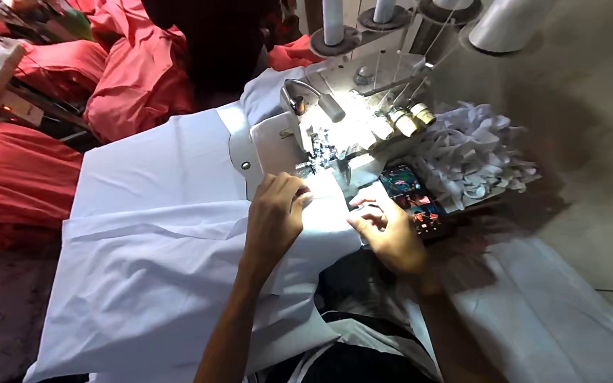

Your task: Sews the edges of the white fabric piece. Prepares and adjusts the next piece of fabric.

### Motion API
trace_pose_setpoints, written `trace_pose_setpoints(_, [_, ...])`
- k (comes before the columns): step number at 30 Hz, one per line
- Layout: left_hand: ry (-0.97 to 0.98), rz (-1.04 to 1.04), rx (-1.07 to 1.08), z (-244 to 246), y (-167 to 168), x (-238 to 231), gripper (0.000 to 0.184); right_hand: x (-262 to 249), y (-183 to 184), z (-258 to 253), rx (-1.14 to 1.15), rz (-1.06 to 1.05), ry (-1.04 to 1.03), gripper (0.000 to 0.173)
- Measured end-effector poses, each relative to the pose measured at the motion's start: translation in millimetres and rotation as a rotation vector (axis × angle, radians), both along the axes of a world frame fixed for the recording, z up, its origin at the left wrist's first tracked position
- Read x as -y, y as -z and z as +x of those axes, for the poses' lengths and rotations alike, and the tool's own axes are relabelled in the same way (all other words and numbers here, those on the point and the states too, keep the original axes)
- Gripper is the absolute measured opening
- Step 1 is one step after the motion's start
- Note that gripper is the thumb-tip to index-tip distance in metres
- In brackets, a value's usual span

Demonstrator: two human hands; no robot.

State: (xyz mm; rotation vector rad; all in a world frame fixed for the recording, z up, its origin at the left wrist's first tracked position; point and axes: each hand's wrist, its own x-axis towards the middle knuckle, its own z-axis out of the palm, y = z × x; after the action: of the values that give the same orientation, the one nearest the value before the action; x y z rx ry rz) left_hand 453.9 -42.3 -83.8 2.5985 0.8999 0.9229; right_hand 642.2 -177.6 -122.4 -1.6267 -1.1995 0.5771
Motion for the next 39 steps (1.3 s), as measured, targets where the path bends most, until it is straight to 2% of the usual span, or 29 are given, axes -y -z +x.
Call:
trace_pose_setpoints(2, [-0.005, -0.019, 0.037, -4, -6, 2, 0.015, 15, 10, -8, 0.027, -0.056, 0.017, 0.025])
trace_pose_setpoints(7, [-0.050, 0.051, 0.048, -3, -29, 11, 0.013, 38, 15, -25, -0.146, -0.037, 0.030, 0.013])
trace_pose_setpoints(11, [-0.039, 0.047, -0.066, 13, -16, -5, 0.014, 27, 29, -22, 0.045, -0.068, 0.169, 0.016])
trace_pose_setpoints(13, [-0.030, 0.014, -0.067, 14, -7, -12, 0.015, 23, 34, -15, 0.120, -0.088, 0.171, 0.018])
trace_pose_setpoints(23, [0.012, -0.046, -0.019, 8, -7, -10, 0.012, 29, 30, 18, 0.033, -0.159, -0.066, 0.016])
trace_pose_setpoints(29, [0.062, -0.058, 0.016, 2, -23, -4, 0.013, 31, 21, 24, -0.071, -0.285, -0.270, 0.018])
trace_pose_setpoints(34, [-0.007, 0.008, -0.087, 6, -8, -9, 0.016, 22, 20, 13, 0.100, -0.330, -0.102, 0.017])
trace_pose_setpoints(39, [-0.015, 0.011, -0.031, 7, 1, -12, 0.015, 21, 27, 4, 0.161, -0.288, -0.003, 0.012])
